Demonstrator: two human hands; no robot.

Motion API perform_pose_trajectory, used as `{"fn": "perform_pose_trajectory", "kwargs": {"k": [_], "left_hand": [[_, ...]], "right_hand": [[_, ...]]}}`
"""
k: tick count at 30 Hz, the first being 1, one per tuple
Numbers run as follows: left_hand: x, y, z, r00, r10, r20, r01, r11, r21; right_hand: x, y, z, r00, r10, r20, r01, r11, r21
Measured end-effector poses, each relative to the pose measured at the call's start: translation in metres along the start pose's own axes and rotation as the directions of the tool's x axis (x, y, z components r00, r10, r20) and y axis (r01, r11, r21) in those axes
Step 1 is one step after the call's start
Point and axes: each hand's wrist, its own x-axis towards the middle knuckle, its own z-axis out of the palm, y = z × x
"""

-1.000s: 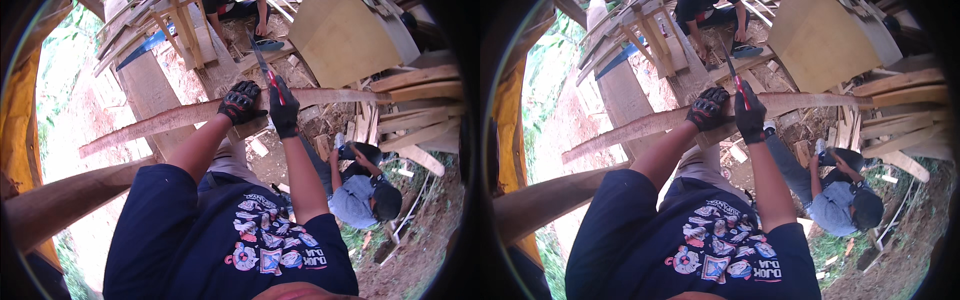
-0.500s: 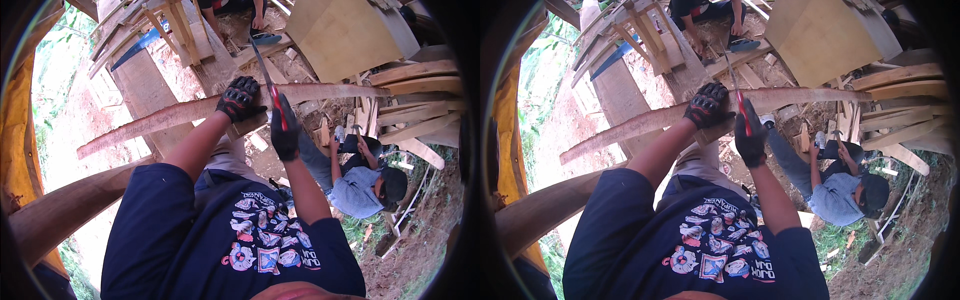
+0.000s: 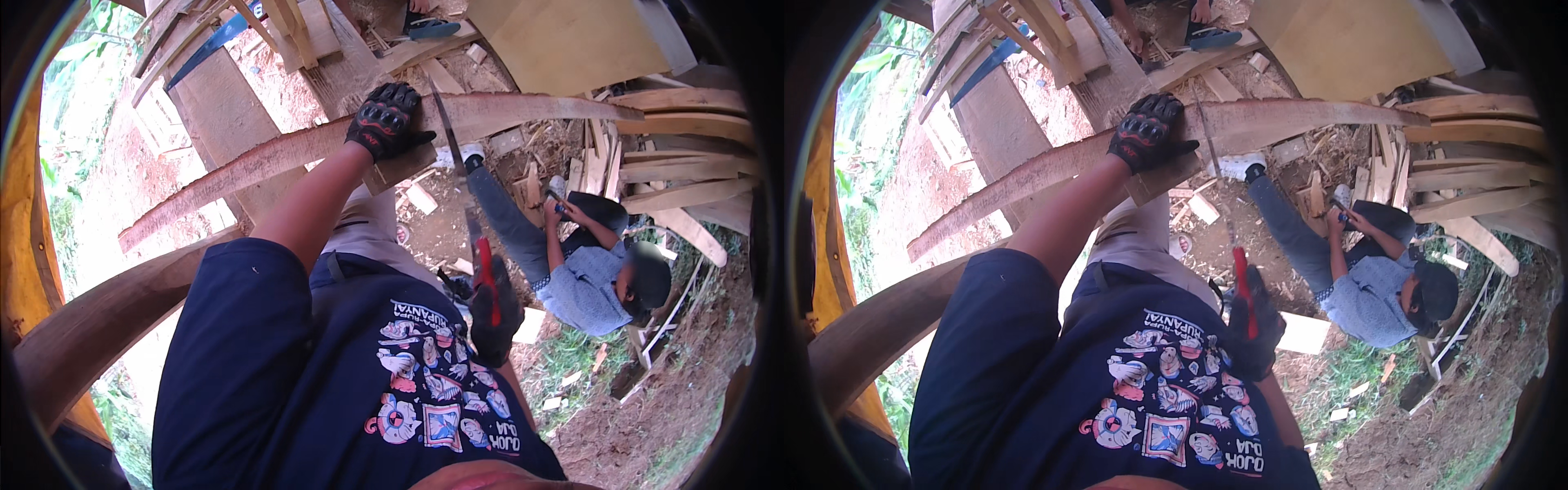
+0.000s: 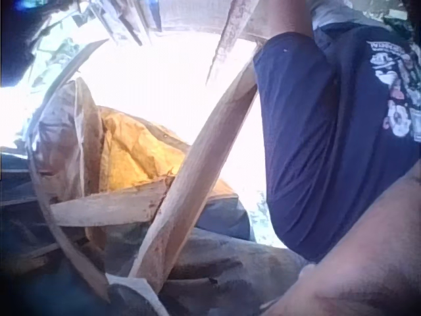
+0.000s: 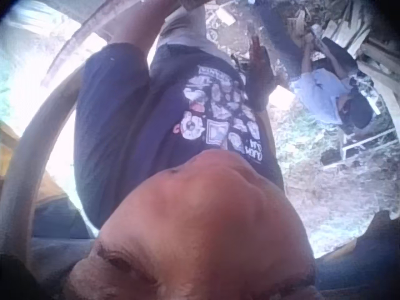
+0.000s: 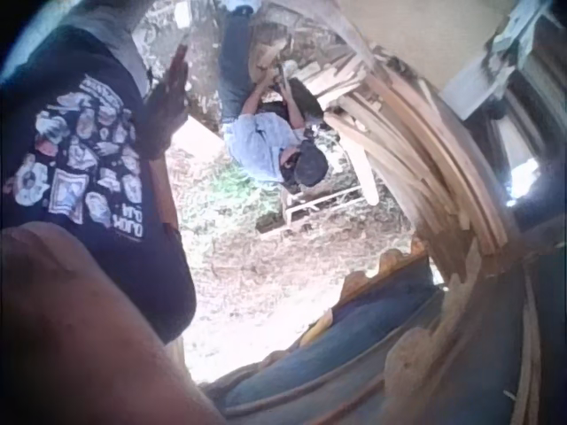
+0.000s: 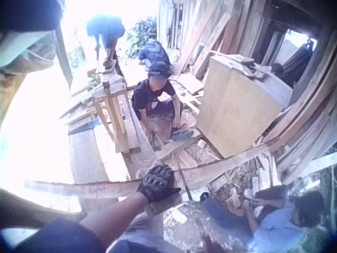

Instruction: The person uses a hand saw to cut a long piece of wood that is supported by a wooden frame. They hold the wood steady with one hand while sawing with the other. Other people are visible in the background working with wood.

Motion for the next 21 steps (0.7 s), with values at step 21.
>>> {"fn": "perform_pose_trajectory", "kwargs": {"k": [21], "left_hand": [[0.003,-0.011,0.011,0.997,0.025,-0.075,-0.025,1.0,-0.003]], "right_hand": [[0.017,-0.013,0.002,0.995,-0.04,-0.087,0.039,0.999,-0.019]]}}
